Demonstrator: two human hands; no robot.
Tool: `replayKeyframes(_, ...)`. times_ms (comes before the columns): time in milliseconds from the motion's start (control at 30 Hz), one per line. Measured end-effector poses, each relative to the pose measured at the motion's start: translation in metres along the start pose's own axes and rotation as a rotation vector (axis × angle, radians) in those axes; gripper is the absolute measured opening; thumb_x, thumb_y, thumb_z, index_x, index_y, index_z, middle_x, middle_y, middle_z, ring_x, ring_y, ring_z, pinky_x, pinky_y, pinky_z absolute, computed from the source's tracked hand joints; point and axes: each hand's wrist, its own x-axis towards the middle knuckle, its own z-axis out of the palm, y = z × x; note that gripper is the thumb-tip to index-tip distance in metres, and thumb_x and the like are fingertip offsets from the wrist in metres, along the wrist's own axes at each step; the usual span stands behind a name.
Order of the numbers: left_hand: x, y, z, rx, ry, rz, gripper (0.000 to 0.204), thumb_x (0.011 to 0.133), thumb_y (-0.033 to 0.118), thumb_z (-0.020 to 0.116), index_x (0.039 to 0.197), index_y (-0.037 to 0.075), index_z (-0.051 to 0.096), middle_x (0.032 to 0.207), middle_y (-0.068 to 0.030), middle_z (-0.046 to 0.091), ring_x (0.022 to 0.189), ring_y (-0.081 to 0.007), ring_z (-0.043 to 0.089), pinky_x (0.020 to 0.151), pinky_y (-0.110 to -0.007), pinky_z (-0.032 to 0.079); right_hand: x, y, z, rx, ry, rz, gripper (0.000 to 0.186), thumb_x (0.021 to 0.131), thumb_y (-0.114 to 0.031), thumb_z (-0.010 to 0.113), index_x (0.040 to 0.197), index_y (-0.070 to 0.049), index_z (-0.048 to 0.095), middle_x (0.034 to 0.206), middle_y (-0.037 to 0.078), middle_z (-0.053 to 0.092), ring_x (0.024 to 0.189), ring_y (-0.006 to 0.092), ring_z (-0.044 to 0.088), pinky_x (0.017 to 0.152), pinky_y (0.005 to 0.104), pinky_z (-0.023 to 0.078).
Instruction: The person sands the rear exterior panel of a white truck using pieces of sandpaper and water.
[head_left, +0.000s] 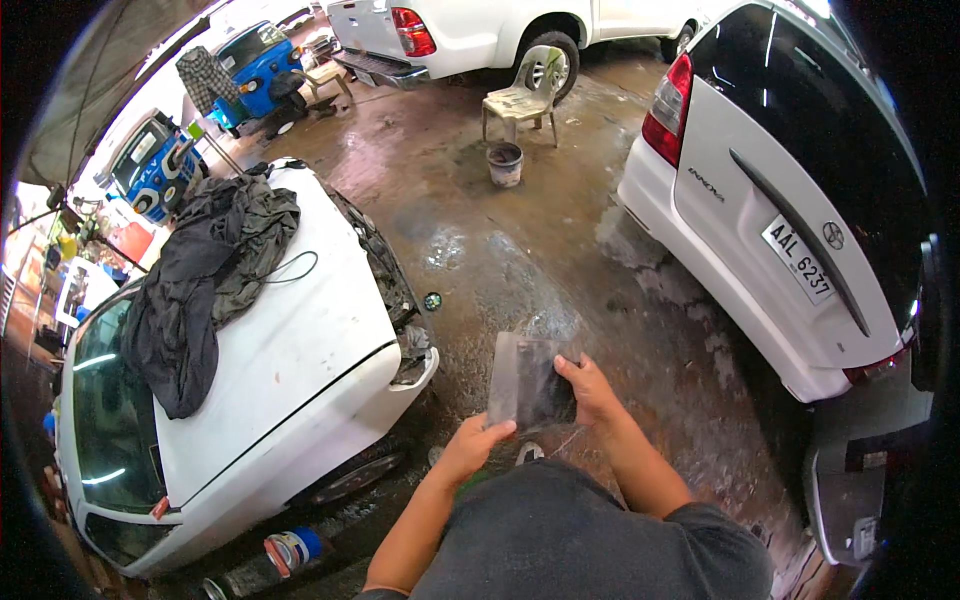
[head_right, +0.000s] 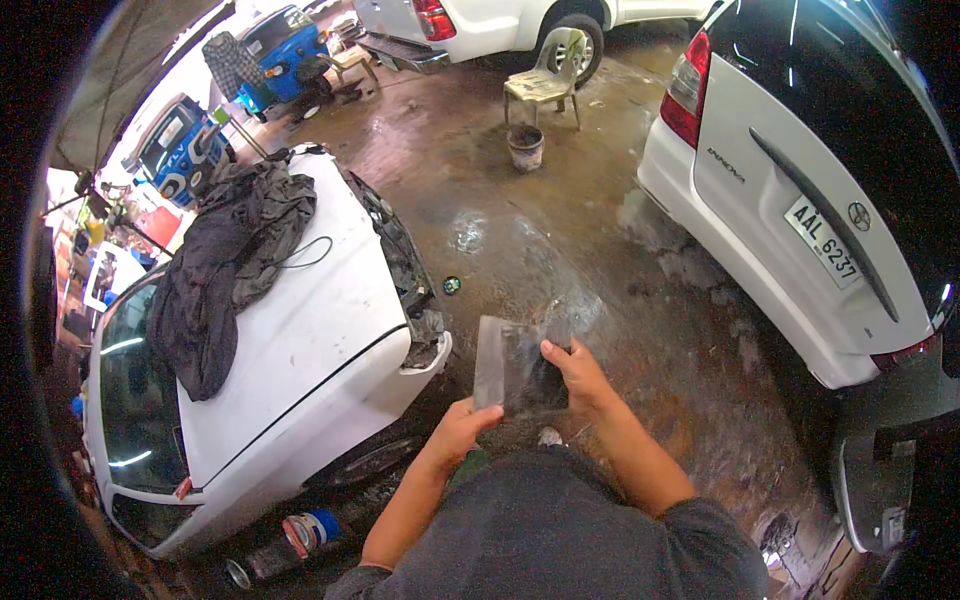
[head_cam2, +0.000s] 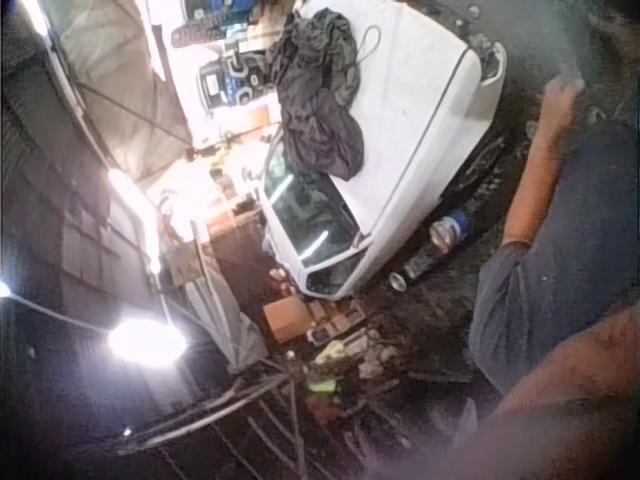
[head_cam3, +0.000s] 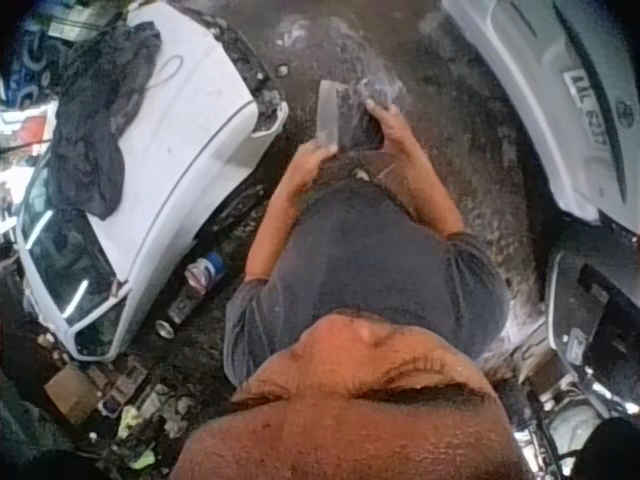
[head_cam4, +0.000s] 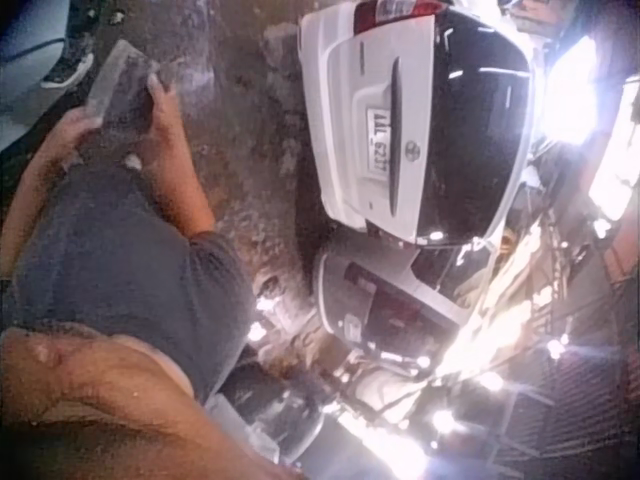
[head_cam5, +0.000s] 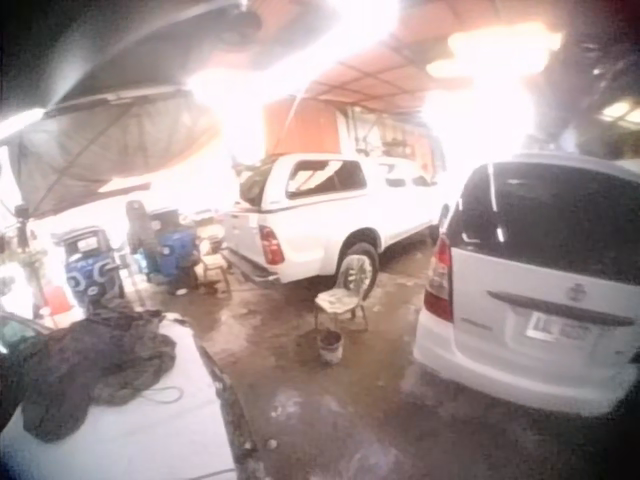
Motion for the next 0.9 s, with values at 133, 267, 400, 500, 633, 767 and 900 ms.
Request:
replayKeyframes(133, 0.001, 0.032, 0.013, 0.287, -0.271, -0.129, 0.035, 0.095, 0.031, 0.072, 0.105, -0.002, 0.073, 0.093, -0.0014, 0.070, 0.091, -0.0112, 0.061, 0.083, -0.029, 0.048, -0.015, -0.030, -0.014, -0.367, -0.094, -0.121, 0.045, 0.095, -0.031, 0.072, 0.124, 0.001, 0.059, 0.112, 0.007, 0.068, 0.098, 0.0177, 0.066, 0.089, 0.0333, 0.053)
replayKeyframes(267, 0.020, 0.054, 0.014, 0.732, -0.289, -0.091, 0.036, 0.092, 0.032, 0.076, 0.088, -0.004, 0.072, 0.078, -0.0010, 0.063, 0.075, -0.0095, 0.055, 0.066, -0.030, 0.045, -0.028, -0.052, -0.024, -0.661, -0.229, -0.068, 0.041, 0.096, -0.033, 0.071, 0.118, 0.000, 0.066, 0.105, 0.004, 0.069, 0.095, 0.0130, 0.063, 0.086, 0.0302, 0.051)
replayKeyframes(400, 0.040, 0.068, 0.018, 0.660, -0.275, 0.036, 0.035, 0.091, 0.030, 0.077, 0.089, -0.004, 0.072, 0.075, 0.0001, 0.062, 0.070, -0.0091, 0.052, 0.063, -0.031, 0.043, -0.037, -0.065, -0.029, -0.682, -0.229, -0.063, 0.040, 0.096, -0.033, 0.071, 0.116, 0.001, 0.067, 0.103, 0.003, 0.069, 0.093, 0.0120, 0.062, 0.084, 0.0303, 0.051)
replayKeyframes(500, 0.063, 0.066, 0.021, 0.626, -0.285, 0.063, 0.032, 0.090, 0.029, 0.078, 0.091, -0.003, 0.073, 0.076, 0.0018, 0.062, 0.070, -0.0086, 0.052, 0.063, -0.030, 0.043, -0.027, -0.074, -0.036, -0.687, -0.173, -0.080, 0.040, 0.096, -0.032, 0.071, 0.116, 0.001, 0.067, 0.103, 0.002, 0.069, 0.092, 0.0119, 0.062, 0.082, 0.0301, 0.051)
replayKeyframes(633, 0.108, 0.092, 0.013, 0.595, -0.235, -0.071, 0.024, 0.092, 0.027, 0.075, 0.092, 0.002, 0.077, 0.080, 0.0013, 0.068, 0.075, -0.0081, 0.057, 0.071, -0.027, 0.047, -0.015, -0.109, -0.018, -0.924, -0.103, -0.015, 0.043, 0.096, -0.034, 0.071, 0.116, 0.003, 0.066, 0.102, 0.003, 0.069, 0.092, 0.0123, 0.062, 0.081, 0.0300, 0.051)
replayKeyframes(767, 0.176, 0.119, -0.007, 0.294, -0.006, 0.191, 0.028, 0.100, 0.022, 0.061, 0.099, -0.001, 0.076, 0.087, -0.0071, 0.075, 0.077, -0.0138, 0.066, 0.078, -0.028, 0.051, 0.028, -0.118, -0.033, -1.033, -0.118, 0.030, 0.044, 0.095, -0.037, 0.071, 0.112, 0.004, 0.067, 0.098, 0.004, 0.069, 0.090, 0.0132, 0.061, 0.081, 0.0326, 0.051)
replayKeyframes(900, 0.248, 0.122, -0.046, 0.312, -0.176, 0.045, 0.036, 0.107, 0.023, 0.046, 0.123, -0.002, 0.068, 0.099, -0.0115, 0.076, 0.093, -0.0172, 0.070, 0.089, -0.034, 0.051, 0.094, -0.138, -0.020, -0.902, 0.075, -0.010, 0.042, 0.095, -0.035, 0.070, 0.110, 0.004, 0.067, 0.096, 0.005, 0.069, 0.088, 0.0141, 0.061, 0.081, 0.0333, 0.050)
